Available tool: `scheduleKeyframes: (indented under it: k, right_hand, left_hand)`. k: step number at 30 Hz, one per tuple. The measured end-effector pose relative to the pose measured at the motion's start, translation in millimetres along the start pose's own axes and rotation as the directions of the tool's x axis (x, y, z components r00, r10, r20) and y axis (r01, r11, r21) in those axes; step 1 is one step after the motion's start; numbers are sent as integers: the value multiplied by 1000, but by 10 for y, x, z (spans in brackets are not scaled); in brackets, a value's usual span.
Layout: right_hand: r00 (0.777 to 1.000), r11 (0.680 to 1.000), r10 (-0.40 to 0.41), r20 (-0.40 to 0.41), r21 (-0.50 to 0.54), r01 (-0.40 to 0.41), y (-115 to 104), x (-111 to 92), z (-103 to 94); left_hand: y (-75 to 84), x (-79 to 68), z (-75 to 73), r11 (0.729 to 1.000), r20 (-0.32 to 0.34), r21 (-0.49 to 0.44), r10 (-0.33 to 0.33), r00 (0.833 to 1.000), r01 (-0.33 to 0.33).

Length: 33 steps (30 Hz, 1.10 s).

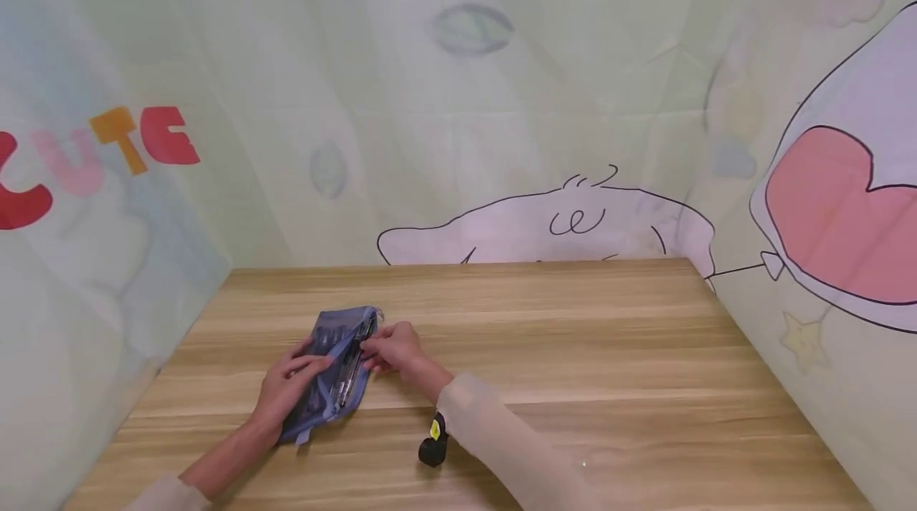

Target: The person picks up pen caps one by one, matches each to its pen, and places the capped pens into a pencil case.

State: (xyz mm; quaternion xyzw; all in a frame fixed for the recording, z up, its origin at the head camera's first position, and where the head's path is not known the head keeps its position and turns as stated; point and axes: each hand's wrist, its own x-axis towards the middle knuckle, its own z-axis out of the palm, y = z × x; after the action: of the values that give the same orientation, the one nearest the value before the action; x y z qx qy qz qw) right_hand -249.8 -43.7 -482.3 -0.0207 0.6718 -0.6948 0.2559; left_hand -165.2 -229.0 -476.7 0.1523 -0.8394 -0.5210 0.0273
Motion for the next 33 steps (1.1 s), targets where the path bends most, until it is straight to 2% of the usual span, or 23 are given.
scheduleKeyframes:
  k: [5,11,15,27,33]
  right_hand:
    - [999,997,-41,-10,-73,40,15,-10,40]
    - [991,973,-129,-36,-197,119,-1,-44,93]
    - [985,966,-164,-45,-212,151,-5,-69,104]
    - [983,923,-183,30,-338,182,46,-243,128]
    - [986,908,-164,10,-389,155,61,-193,174]
  left_hand:
    - [-4,-7,0,1000,4,0,-8,1000,8]
    - [-2,-12,0,1000,4,4,-14,1000,14]
    - [12,-13,-4,1000,6,1,-10,1000,10]
    - [32,-35,-14,1000,7,3,-25,1000,25]
    - [26,-28,-10,1000,9,-3,-20,1000,20]
